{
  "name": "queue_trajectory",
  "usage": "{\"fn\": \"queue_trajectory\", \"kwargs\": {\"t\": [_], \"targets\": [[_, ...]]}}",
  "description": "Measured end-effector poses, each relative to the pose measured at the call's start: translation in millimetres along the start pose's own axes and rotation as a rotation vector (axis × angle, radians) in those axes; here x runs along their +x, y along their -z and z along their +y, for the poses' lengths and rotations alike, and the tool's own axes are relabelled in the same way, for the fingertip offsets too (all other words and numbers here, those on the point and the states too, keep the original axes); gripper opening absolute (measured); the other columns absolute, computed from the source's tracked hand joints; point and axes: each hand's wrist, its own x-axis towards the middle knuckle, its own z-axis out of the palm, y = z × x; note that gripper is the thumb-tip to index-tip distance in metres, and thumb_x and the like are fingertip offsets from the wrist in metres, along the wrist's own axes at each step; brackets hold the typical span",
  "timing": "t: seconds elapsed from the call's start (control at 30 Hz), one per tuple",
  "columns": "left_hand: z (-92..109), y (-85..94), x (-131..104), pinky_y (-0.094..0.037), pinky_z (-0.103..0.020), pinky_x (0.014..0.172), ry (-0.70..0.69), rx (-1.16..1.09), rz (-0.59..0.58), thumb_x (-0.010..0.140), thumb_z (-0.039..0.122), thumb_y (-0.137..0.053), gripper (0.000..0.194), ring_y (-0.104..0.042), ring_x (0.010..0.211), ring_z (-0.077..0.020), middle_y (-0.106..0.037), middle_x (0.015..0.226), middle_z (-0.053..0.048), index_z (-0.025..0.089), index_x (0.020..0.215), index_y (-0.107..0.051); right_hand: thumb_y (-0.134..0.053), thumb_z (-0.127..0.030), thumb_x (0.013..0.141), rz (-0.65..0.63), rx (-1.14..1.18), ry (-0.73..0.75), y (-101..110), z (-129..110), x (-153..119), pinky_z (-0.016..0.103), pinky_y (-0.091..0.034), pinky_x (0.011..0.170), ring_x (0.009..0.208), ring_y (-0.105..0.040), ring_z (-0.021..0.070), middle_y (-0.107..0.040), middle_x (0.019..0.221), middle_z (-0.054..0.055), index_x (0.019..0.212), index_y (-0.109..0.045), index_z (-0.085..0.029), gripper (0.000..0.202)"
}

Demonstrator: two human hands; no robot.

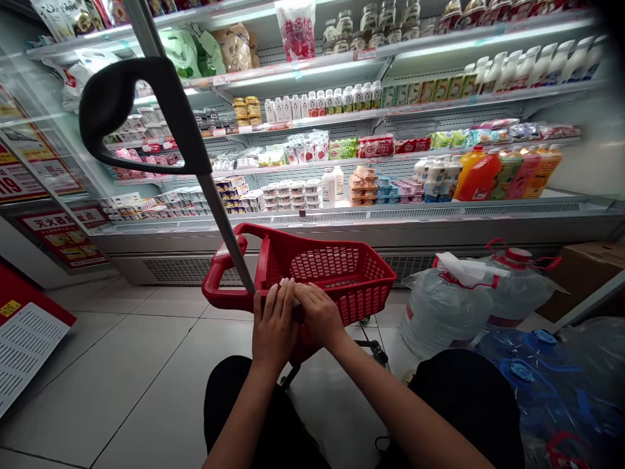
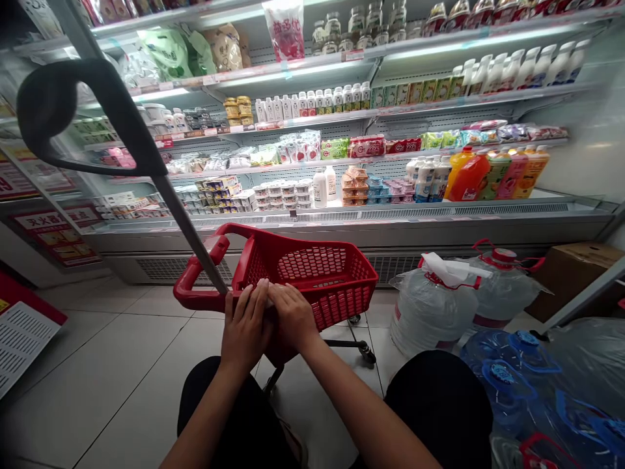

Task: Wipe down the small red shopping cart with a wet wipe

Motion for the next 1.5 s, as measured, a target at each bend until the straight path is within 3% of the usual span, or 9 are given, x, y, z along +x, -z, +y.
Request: {"fn": "queue_trajectory", "kwargs": {"t": [0.23,0.37,0.6,0.77,0.87,1.0,1.23,1.33,1.5], "targets": [[-12,0.0,0,-0.003,-0.053,0.133,-0.044,-0.010,-0.027,0.093,0.017,-0.053,0.078,-0.036,0.155,-0.0269,-0.036,0.168,0.001,0.032,0.166,-0.027,-0.038,-0.005,0.094,-0.040,-0.169,-0.125,60,100,-50,0.050,-0.040,0.123,0.122,-0.066,0.0222,-0.073,0.130,0.006,0.139,-0.062,-0.022,0.054],[-19,0.7,2,-0.005,-0.053,0.133,-0.047,-0.019,-0.039,0.094,0.015,-0.052,0.072,-0.033,0.156,-0.0259,-0.036,0.168,0.001,0.031,0.163,-0.036,-0.039,-0.008,0.096,-0.055,-0.274,-0.161,80,128,-67,0.052,-0.041,0.121,0.118,-0.066,0.0244,-0.073,0.125,0.008,0.133,-0.065,-0.019,0.046],[-8,-11.3,13,-0.015,-0.053,0.133,0.068,-0.004,-0.067,0.089,0.019,-0.059,0.067,-0.027,0.158,-0.0327,-0.036,0.168,-0.006,0.020,0.156,-0.049,-0.038,-0.004,0.094,0.034,-0.263,-0.213,58,90,-62,0.051,-0.038,0.123,0.126,-0.062,0.0242,-0.071,0.133,0.008,0.140,-0.060,-0.019,0.053],[23,-40.7,14,-0.016,-0.048,0.133,-0.029,-0.085,-0.196,0.090,0.019,-0.054,0.069,-0.032,0.157,-0.0265,-0.035,0.168,-0.006,0.017,0.158,-0.045,-0.041,-0.002,0.094,-0.078,-0.266,-0.088,34,52,-44,0.047,-0.036,0.125,0.134,-0.059,0.0217,-0.062,0.149,0.006,0.153,-0.049,-0.019,0.062],[27,-51.0,9,-0.016,-0.048,0.133,-0.003,-0.094,-0.200,0.089,0.021,-0.056,0.071,-0.027,0.159,-0.0281,-0.031,0.170,-0.009,0.014,0.159,-0.043,-0.042,-0.003,0.095,-0.128,-0.305,-0.023,30,42,-40,0.048,-0.031,0.127,0.134,-0.060,0.0214,-0.060,0.152,0.006,0.156,-0.045,-0.019,0.064],[10,-49.0,0,-0.015,-0.048,0.133,-0.018,-0.078,-0.191,0.086,0.017,-0.057,0.078,-0.023,0.160,-0.0282,-0.025,0.172,-0.008,0.018,0.162,-0.037,-0.039,-0.002,0.096,-0.149,-0.334,-0.010,49,48,-55,0.051,-0.025,0.130,0.133,-0.062,0.0209,-0.058,0.153,0.005,0.161,-0.039,-0.024,0.068],[-9,-45.1,-3,-0.016,-0.053,0.132,0.013,-0.101,-0.180,0.084,0.014,-0.059,0.077,-0.025,0.159,-0.0307,-0.032,0.170,-0.006,0.026,0.159,-0.044,-0.032,0.000,0.096,-0.108,-0.395,-0.146,99,90,-112,0.058,-0.026,0.128,0.128,-0.066,0.0215,-0.067,0.142,0.005,0.157,-0.045,-0.025,0.066],[-8,-47.1,0,-0.015,-0.059,0.131,0.016,-0.109,-0.175,0.082,0.016,-0.064,0.080,-0.025,0.159,-0.0353,-0.037,0.168,-0.006,0.032,0.158,-0.046,-0.033,-0.002,0.097,-0.087,-0.372,-0.193,92,90,-111,0.057,-0.031,0.126,0.128,-0.065,0.0223,-0.070,0.138,0.006,0.150,-0.054,-0.022,0.060],[2,-52.3,6,-0.007,-0.068,0.127,0.014,-0.115,-0.207,0.077,0.021,-0.072,0.080,-0.026,0.157,-0.0409,-0.041,0.165,-0.008,0.037,0.153,-0.052,-0.040,-0.002,0.094,-0.070,-0.288,-0.191,53,62,-75,0.049,-0.034,0.126,0.123,-0.067,0.0209,-0.071,0.137,0.008,0.145,-0.058,-0.017,0.057]]}}
